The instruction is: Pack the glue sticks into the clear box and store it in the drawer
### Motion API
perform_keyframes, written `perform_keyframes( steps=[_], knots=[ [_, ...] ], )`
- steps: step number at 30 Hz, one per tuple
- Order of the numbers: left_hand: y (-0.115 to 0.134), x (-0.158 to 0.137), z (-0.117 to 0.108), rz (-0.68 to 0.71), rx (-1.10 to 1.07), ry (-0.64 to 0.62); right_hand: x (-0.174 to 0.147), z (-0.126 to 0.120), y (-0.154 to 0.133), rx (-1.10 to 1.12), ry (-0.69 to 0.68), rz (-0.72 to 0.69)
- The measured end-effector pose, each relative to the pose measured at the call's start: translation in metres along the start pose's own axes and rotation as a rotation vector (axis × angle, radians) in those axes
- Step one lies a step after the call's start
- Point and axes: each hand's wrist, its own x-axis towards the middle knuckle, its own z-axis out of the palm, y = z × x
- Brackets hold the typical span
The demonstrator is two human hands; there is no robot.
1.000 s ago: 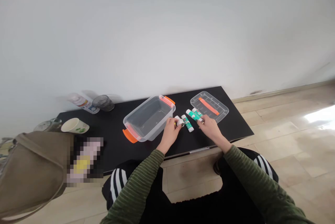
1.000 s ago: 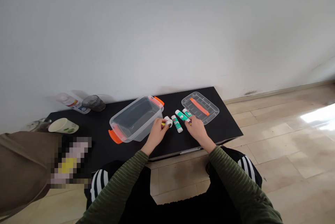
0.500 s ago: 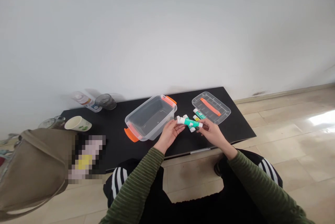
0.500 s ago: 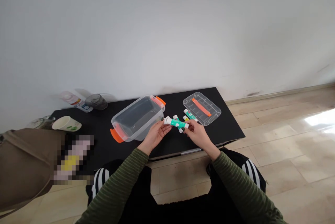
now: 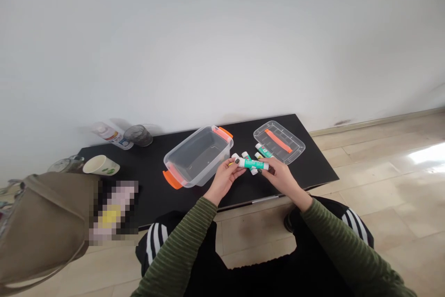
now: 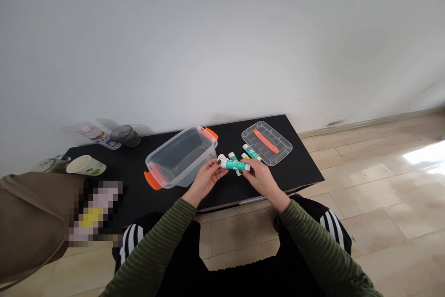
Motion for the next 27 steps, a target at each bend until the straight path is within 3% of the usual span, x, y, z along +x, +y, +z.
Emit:
perform_keyframes(
  steps=[4, 11, 22, 27],
  knots=[
    [-0.0004, -0.0022, 0.0004, 0.017, 0.025, -0.005, -0.0028, 0.0031, -0.0006, -0.051, -0.025, -0.065],
    [0.0002, -0.0032, -0.0006, 0.065, 0.045, 0.007, -0.0063, 0.0059, -0.0014, -0.064, -0.037, -0.049],
    [-0.0030, -0.0057, -0.0017, 0.005, 0.127, -0.044, -0.0100, 0.0032, -0.0056, 0.034, -0.146, 0.208],
    [-0.0058, -0.0004, -0.0021, 0.035, 0.228, -0.076, -0.0081, 0.0032, -0.0038, -0.020, -0.245, 0.167]
  ],
)
